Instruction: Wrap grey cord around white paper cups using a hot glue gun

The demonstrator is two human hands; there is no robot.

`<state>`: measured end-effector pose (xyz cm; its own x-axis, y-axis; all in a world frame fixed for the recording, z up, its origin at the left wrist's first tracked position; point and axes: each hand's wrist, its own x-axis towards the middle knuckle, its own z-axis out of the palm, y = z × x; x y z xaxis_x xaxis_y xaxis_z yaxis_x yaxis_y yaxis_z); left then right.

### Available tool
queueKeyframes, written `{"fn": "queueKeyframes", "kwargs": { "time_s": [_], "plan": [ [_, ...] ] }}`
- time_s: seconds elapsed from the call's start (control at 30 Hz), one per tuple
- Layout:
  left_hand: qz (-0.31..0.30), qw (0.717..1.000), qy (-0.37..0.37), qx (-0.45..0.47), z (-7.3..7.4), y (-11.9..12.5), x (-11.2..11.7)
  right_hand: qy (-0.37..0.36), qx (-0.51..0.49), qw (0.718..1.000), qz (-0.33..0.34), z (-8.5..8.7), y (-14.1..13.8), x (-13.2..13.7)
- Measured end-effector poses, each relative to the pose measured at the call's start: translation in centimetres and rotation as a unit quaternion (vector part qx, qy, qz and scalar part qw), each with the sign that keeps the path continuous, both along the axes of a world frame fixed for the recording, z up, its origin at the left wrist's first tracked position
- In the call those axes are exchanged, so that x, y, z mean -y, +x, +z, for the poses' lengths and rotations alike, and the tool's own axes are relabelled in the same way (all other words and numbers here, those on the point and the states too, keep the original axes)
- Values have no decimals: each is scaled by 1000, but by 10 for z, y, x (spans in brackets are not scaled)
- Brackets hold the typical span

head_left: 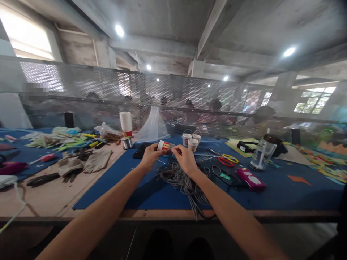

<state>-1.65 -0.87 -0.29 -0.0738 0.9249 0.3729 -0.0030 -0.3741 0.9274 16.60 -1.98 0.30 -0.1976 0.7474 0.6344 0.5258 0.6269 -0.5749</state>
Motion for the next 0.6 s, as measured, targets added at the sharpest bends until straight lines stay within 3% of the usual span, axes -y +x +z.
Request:
{"fn": "queueKeyframes", "kwargs": {
  "time_s": [0.2,0.6],
  "plan": [
    [-40,997,-48,42,0,2,2,79,43,996,-11,5,5,6],
    [-69,992,-79,75,4,6,3,67,138,986,-68,5,13,6]
  ]
}}
